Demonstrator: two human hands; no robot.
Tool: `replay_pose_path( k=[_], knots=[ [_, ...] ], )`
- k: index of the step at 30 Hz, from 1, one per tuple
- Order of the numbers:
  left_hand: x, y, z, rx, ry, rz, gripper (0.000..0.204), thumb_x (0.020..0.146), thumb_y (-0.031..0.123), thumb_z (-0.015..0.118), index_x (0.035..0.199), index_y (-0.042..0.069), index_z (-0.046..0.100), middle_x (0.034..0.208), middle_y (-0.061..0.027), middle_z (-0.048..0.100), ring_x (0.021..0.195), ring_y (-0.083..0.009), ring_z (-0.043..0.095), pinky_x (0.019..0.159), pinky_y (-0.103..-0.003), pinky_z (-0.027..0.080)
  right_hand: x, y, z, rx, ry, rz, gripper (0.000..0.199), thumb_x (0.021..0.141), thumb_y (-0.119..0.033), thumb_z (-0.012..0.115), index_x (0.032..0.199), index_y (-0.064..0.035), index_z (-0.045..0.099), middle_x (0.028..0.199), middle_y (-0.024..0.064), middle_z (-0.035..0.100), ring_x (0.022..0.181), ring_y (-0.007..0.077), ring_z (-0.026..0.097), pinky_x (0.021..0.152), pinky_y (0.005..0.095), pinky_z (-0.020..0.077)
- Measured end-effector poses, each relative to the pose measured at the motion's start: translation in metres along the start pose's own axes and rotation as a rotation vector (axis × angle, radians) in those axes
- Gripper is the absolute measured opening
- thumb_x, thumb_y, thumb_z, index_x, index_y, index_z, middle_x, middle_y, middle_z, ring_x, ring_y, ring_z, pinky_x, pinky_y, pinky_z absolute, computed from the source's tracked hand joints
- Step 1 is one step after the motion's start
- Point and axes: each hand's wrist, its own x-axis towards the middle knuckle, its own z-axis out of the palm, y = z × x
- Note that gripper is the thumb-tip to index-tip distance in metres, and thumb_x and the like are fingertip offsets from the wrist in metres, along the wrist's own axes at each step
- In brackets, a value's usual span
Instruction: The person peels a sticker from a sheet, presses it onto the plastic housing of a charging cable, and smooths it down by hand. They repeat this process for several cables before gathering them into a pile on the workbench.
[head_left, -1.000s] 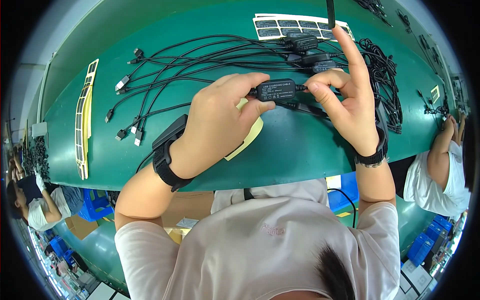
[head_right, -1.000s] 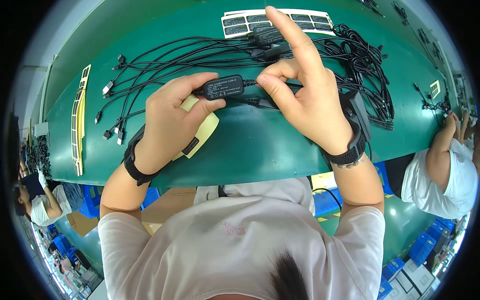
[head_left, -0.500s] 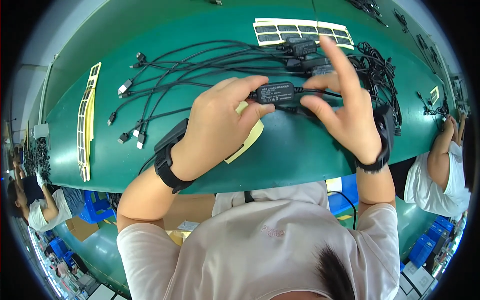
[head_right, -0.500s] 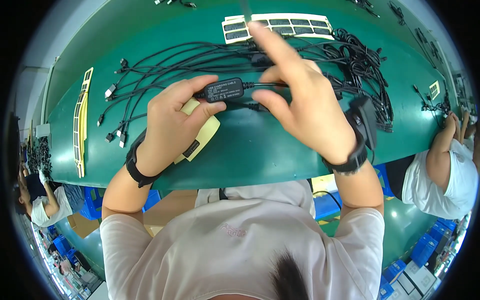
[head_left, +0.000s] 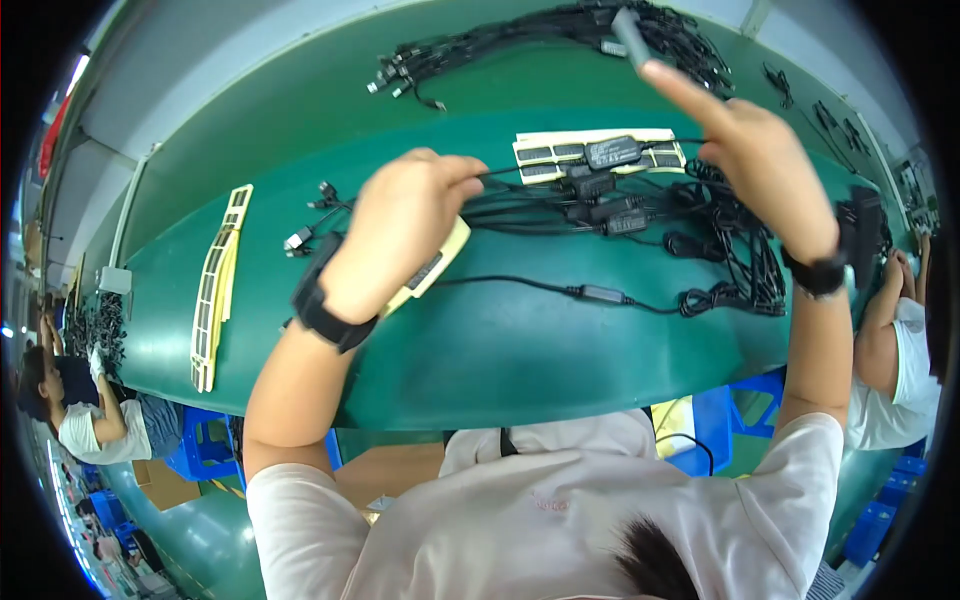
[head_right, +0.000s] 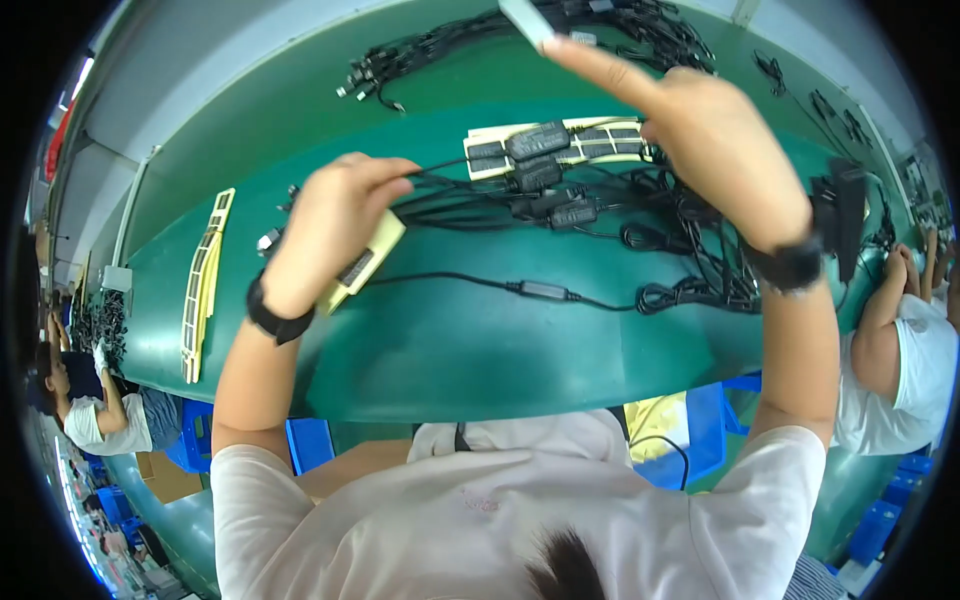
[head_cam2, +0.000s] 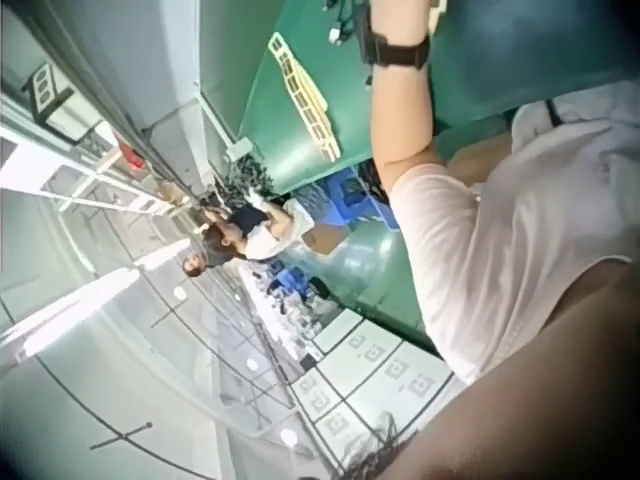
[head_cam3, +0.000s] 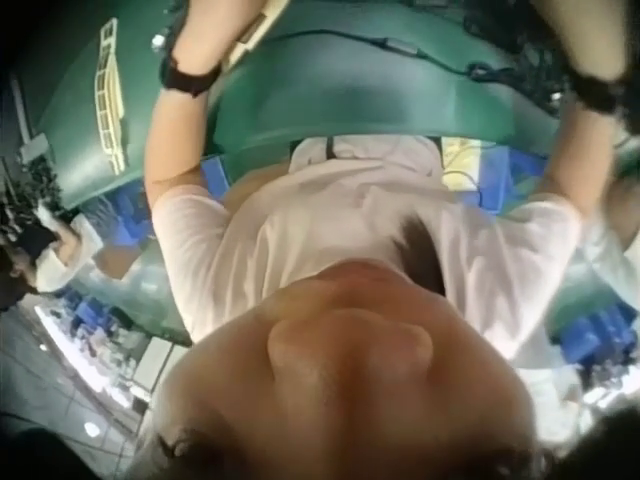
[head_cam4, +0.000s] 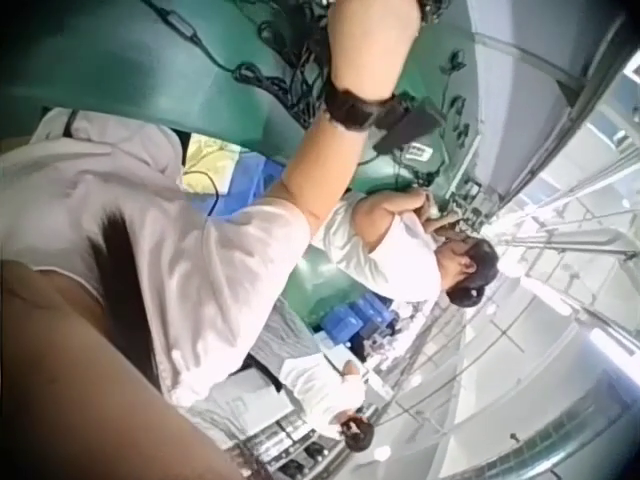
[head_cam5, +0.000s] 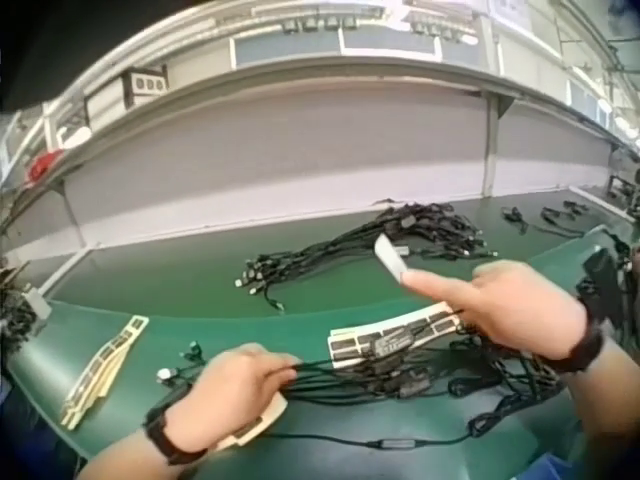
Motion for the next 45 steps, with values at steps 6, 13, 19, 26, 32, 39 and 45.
replay_pose_path(
  k=[6,13,19,26,32,39,45],
  knots=[
    [-0.011,-0.001,0.02,-0.112,0.192,-0.045,0.017,0.078,0.009,0.064,0.093,0.003,0.066,0.084,-0.0168,0.063,0.077,-0.0332,0.06,0.068,-0.036,0.049,-0.017,0.014,0.041,0.328,-0.038,0.06,0.08,0.071,0.004,0.065,0.14,-0.0224,0.032,0.077,0.0113,0.059,0.071,0.0268,0.057,0.07,0.0357,0.0478],
    [-0.033,0.011,-0.024,-0.26,-0.176,-0.102,0.025,0.078,0.007,0.063,0.102,0.003,0.059,0.09,-0.0145,0.062,0.075,-0.0313,0.06,0.067,-0.037,0.049,-0.074,-0.012,0.03,1.189,0.014,0.352,0.076,0.075,-0.007,0.07,0.139,-0.0066,0.03,0.094,0.0112,0.064,0.081,0.0174,0.06,0.076,0.0303,0.0475],
    [-0.032,0.04,0.014,-0.225,-0.217,0.116,0.035,0.073,0.009,0.068,0.106,0.005,0.056,0.086,-0.0134,0.059,0.072,-0.0313,0.06,0.061,-0.037,0.049,-0.088,-0.043,0.058,0.878,-0.095,0.203,0.083,0.074,-0.007,0.07,0.142,-0.0061,0.021,0.095,0.0094,0.064,0.079,0.0169,0.059,0.074,0.0292,0.0476],
    [-0.025,0.068,0.058,-0.286,-0.371,0.128,0.045,0.07,0.013,0.072,0.112,0.009,0.055,0.091,-0.0111,0.059,0.073,-0.0279,0.061,0.061,-0.035,0.05,-0.094,-0.072,0.086,0.753,-0.1,0.025,0.091,0.074,0.003,0.067,0.145,-0.012,0.012,0.089,0.0067,0.061,0.079,0.0156,0.058,0.072,0.0274,0.047],
    [-0.034,0.069,0.063,-0.343,-0.295,0.134,0.051,0.07,0.017,0.074,0.117,0.009,0.054,0.083,-0.0102,0.061,0.068,-0.0245,0.06,0.061,-0.033,0.049,-0.072,-0.055,0.073,1.471,-0.283,0.474,0.089,0.071,0.009,0.064,0.144,-0.0132,0.017,0.085,0.0073,0.06,0.079,0.0194,0.058,0.071,0.0273,0.0477],
    [-0.027,0.064,0.059,-0.765,-0.469,-0.246,0.039,0.07,0.021,0.073,0.101,0.001,0.06,0.076,-0.0148,0.062,0.066,-0.03,0.06,0.057,-0.036,0.047,-0.073,-0.049,0.09,0.588,0.115,-0.279,0.076,0.073,0.006,0.065,0.138,-0.012,0.03,0.091,0.0091,0.061,0.082,0.0204,0.059,0.072,0.0284,0.0477],
    [-0.033,0.067,0.062,-0.571,-0.389,-0.136,0.034,0.068,0.018,0.073,0.094,0.0,0.06,0.074,-0.0139,0.061,0.064,-0.0307,0.06,0.056,-0.038,0.048,-0.07,-0.065,0.094,0.934,0.395,-0.022,0.033,0.077,0.0,0.065,0.109,-0.0045,0.057,0.095,0.012,0.062,0.082,0.0202,0.059,0.071,0.0308,0.0486]
  ],
)
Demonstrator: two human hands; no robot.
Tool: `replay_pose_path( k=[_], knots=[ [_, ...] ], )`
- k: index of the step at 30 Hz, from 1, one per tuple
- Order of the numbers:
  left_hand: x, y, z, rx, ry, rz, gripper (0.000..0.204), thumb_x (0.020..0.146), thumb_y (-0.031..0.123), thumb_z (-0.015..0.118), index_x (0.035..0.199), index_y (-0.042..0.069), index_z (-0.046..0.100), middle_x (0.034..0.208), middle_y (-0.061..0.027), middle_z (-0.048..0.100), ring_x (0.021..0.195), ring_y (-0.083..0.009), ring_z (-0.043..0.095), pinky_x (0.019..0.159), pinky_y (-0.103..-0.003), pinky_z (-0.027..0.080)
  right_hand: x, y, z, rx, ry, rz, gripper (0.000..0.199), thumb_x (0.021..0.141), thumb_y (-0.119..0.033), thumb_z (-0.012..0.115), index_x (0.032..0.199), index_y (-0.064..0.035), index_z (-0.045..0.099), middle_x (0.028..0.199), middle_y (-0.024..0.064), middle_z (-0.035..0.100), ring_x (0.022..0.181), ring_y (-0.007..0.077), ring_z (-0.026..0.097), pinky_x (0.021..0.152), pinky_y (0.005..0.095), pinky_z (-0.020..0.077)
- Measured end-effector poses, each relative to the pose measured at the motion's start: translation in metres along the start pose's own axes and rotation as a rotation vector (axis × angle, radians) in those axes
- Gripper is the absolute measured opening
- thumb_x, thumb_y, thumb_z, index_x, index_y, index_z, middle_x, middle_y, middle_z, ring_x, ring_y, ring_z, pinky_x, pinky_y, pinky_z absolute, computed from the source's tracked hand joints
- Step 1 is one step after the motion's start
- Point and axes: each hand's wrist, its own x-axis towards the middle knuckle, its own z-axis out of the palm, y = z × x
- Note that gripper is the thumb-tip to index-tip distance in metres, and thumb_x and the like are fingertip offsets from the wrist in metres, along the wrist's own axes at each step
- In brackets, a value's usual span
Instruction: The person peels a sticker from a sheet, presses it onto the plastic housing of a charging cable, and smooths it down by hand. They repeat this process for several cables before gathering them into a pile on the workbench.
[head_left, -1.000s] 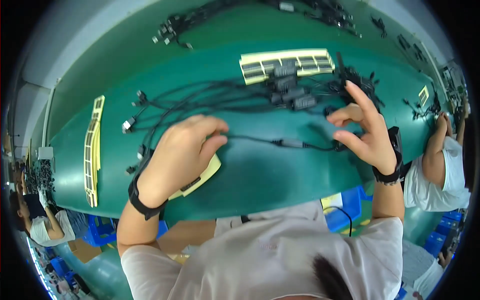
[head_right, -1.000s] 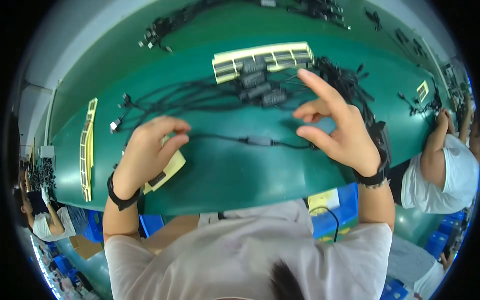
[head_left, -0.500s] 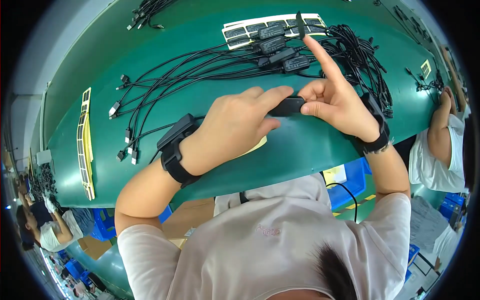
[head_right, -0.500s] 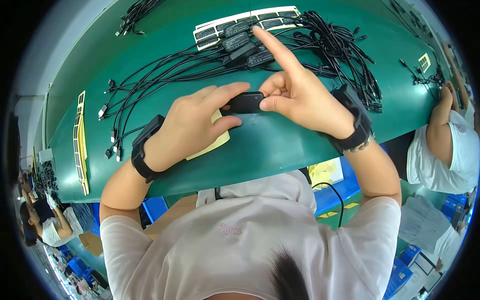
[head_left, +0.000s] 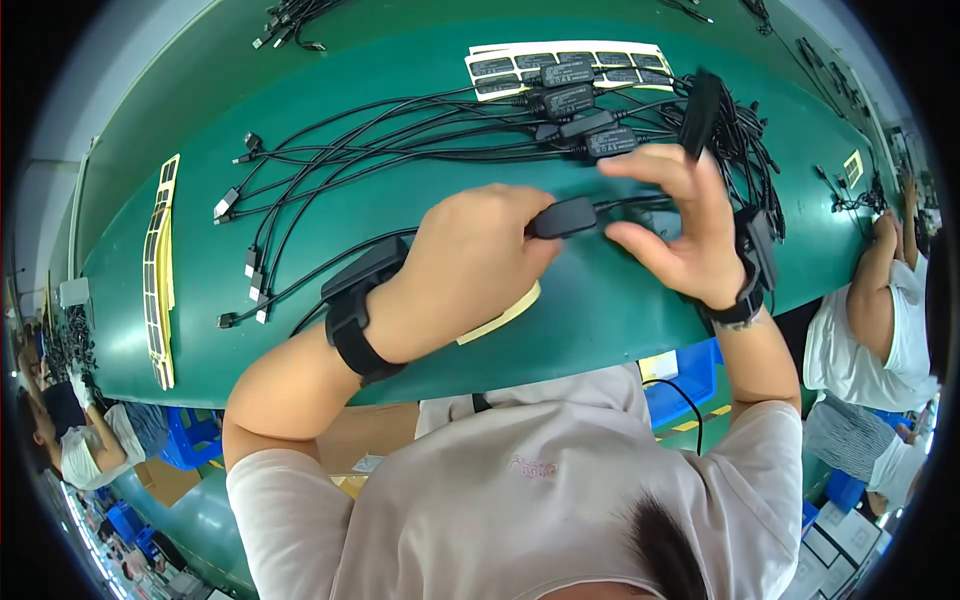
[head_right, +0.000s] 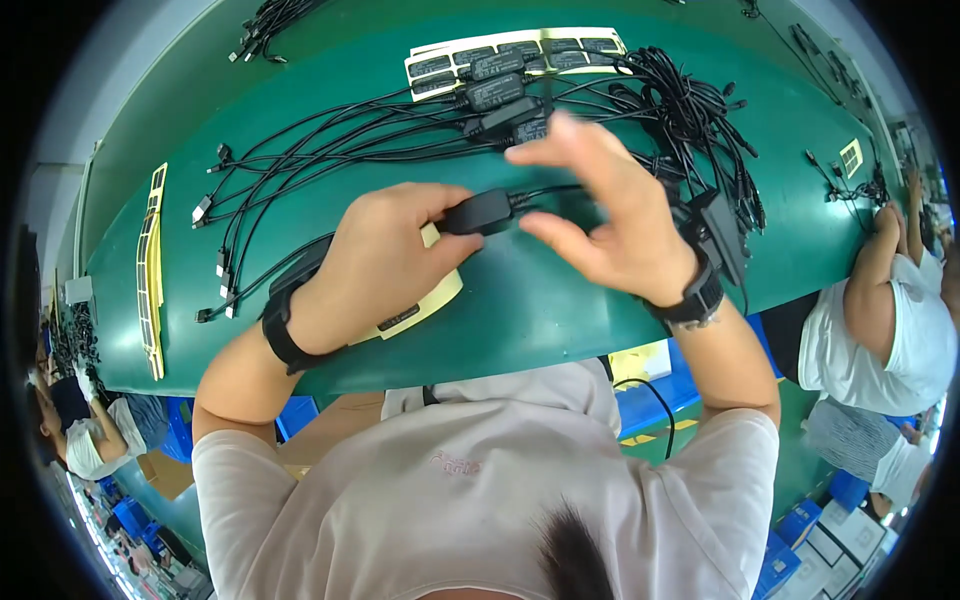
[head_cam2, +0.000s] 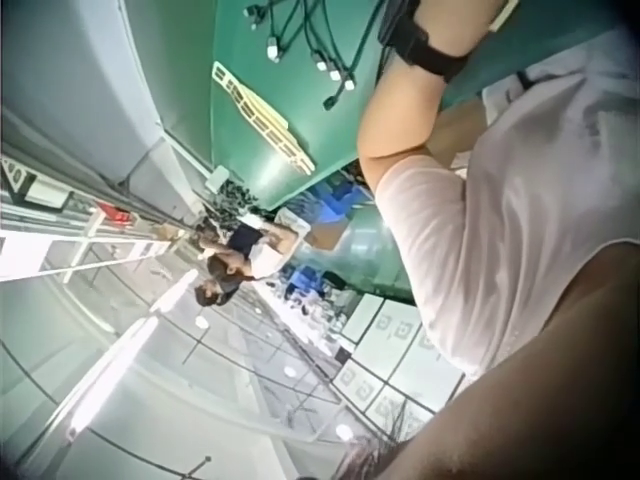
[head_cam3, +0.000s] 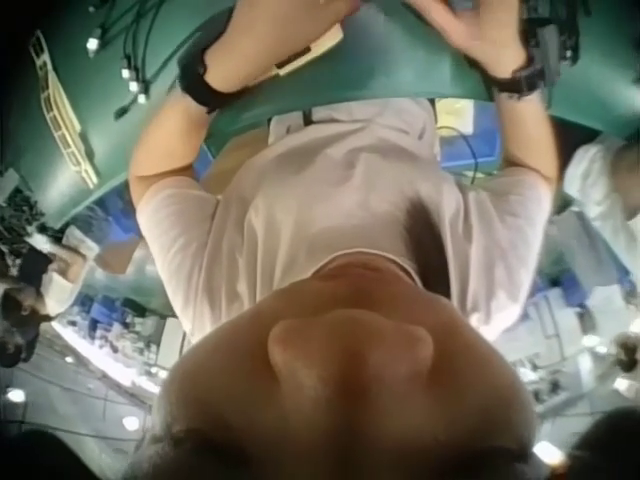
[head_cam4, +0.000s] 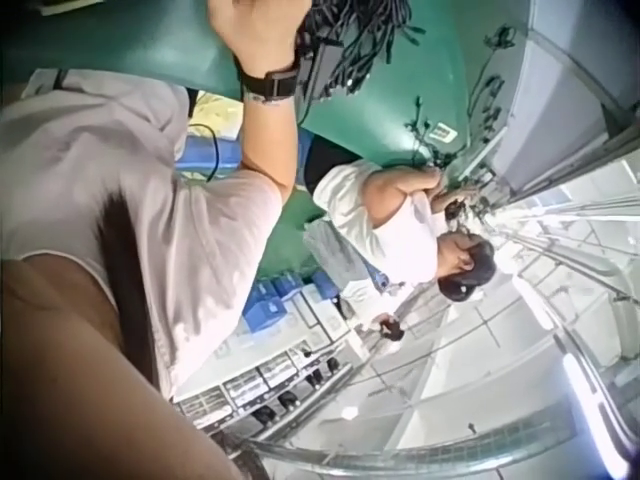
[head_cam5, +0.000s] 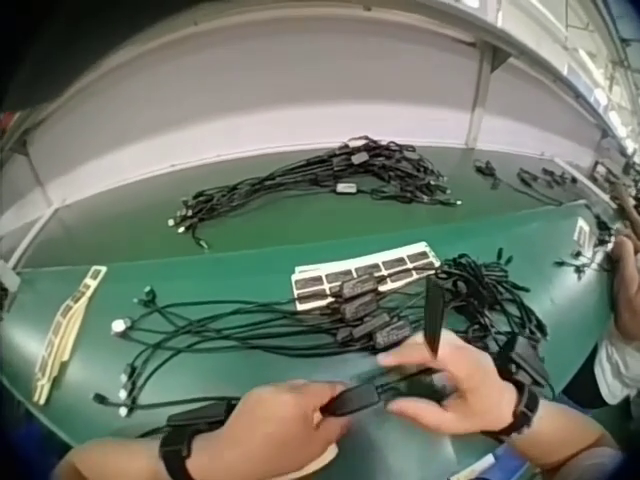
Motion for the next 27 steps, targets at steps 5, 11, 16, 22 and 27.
replay_pose_path(
  k=[5,11,16,22,27],
  knots=[
    [-0.011,0.0,0.013,0.299,0.197,0.092,0.027,0.065,0.014,0.073,0.085,0.002,0.059,0.071,-0.0123,0.059,0.063,-0.0295,0.059,0.055,-0.037,0.048,-0.005,-0.028,0.0,0.532,0.268,0.411,0.015,0.08,-0.002,0.064,0.093,-0.0014,0.058,0.092,0.0134,0.061,0.074,0.0176,0.058,0.064,0.0271,0.048],
    [-0.01,0.001,0.017,0.256,0.303,0.144,0.025,0.063,0.011,0.074,0.081,0.002,0.059,0.072,-0.0114,0.059,0.062,-0.0278,0.06,0.053,-0.035,0.048,-0.015,-0.037,0.002,0.597,0.161,0.905,0.008,0.082,-0.004,0.063,0.083,-0.0009,0.056,0.073,0.0075,0.061,0.053,0.0075,0.051,0.046,0.0192,0.0399],
    [-0.01,0.002,0.017,0.246,0.307,0.123,0.031,0.064,0.016,0.076,0.088,0.002,0.063,0.076,-0.0118,0.063,0.066,-0.0279,0.061,0.056,-0.035,0.048,-0.007,-0.044,0.018,0.561,0.218,0.964,0.007,0.084,-0.005,0.061,0.082,-0.0006,0.056,0.062,0.0044,0.057,0.044,0.0066,0.046,0.039,0.0178,0.0339],
    [-0.011,0.006,0.017,0.247,0.296,0.11,0.026,0.064,0.014,0.076,0.083,0.002,0.063,0.073,-0.0109,0.062,0.063,-0.0269,0.06,0.053,-0.034,0.047,-0.009,-0.047,0.028,0.569,0.26,1.03,0.007,0.084,-0.005,0.062,0.083,-0.001,0.056,0.063,0.004,0.058,0.046,0.0056,0.047,0.04,0.0178,0.0338],
    [-0.012,0.005,0.018,0.242,0.317,0.09,0.025,0.064,0.014,0.076,0.082,0.002,0.063,0.071,-0.0103,0.061,0.061,-0.0263,0.059,0.052,-0.033,0.046,-0.013,-0.046,0.034,0.494,0.273,0.954,0.007,0.083,-0.005,0.063,0.082,-0.0018,0.057,0.065,0.0024,0.058,0.049,0.0043,0.048,0.042,0.017,0.0343]
  ],
)
